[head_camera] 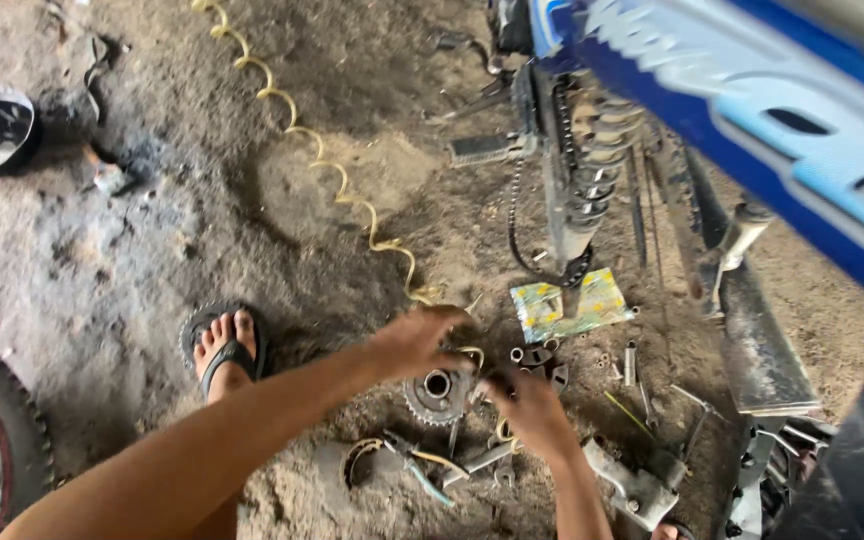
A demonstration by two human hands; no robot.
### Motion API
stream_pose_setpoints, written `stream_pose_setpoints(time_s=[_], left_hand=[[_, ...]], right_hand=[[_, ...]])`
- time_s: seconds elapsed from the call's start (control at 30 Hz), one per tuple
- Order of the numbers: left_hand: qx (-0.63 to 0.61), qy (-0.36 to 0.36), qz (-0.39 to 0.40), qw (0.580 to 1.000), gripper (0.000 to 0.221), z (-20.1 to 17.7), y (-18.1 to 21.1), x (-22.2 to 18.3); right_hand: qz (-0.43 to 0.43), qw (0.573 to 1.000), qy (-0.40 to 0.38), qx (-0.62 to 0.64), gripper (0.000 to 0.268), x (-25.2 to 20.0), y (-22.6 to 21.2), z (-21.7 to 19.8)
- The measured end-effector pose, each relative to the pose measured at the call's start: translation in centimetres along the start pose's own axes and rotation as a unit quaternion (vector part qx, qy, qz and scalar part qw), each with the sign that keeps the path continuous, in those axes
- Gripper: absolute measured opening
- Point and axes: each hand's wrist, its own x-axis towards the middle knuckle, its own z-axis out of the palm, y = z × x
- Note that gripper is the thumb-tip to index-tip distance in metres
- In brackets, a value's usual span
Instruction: The person works on a blue motorcycle's rear wheel area, removing the wheel and handling the sprocket and chain on the ground. They sort through small parts and bolts, then use a hammer and a metal press tool on a bracket to drive out a component, repeatedly striking and repositioning the part.
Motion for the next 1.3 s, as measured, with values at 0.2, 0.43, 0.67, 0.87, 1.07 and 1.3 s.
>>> stream_pose_setpoints(time_s=[0.2, 0.43, 0.67, 0.87, 1.07, 1.3], left_hand=[[0.176, -0.048, -0.030, 0.983, 0.073, 3.1, -11.8, -0.6], [0.213, -0.141, -0.103, 0.961, 0.063, 2.3, -10.6, -4.0], [0.083, -0.097, -0.173, 0.977, 0.057, 3.0, -12.7, -4.9], [-0.377, -0.049, -0.170, 0.909, 0.059, 1.1, -6.0, -5.5], [-0.637, -0.031, -0.008, 0.770, 0.062, -3.4, 4.5, -6.5], [-0.593, -0.064, 0.096, 0.797, 0.066, -7.6, 11.1, -8.3]], right_hand=[[0.001, 0.976, -0.141, -0.168, 0.048, 8.5, 14.8, 12.3], [0.159, 0.983, 0.063, 0.065, 0.073, 9.7, 11.6, 14.2], [0.058, 0.956, 0.171, 0.230, 0.065, 6.9, 7.9, 14.3], [-0.141, 0.927, 0.346, 0.022, 0.031, -3.4, 1.8, 7.0], [-0.326, 0.783, 0.526, -0.060, 0.027, -14.7, -7.1, 0.0], [-0.333, 0.740, 0.576, -0.095, 0.035, -22.8, -10.5, -3.2]])
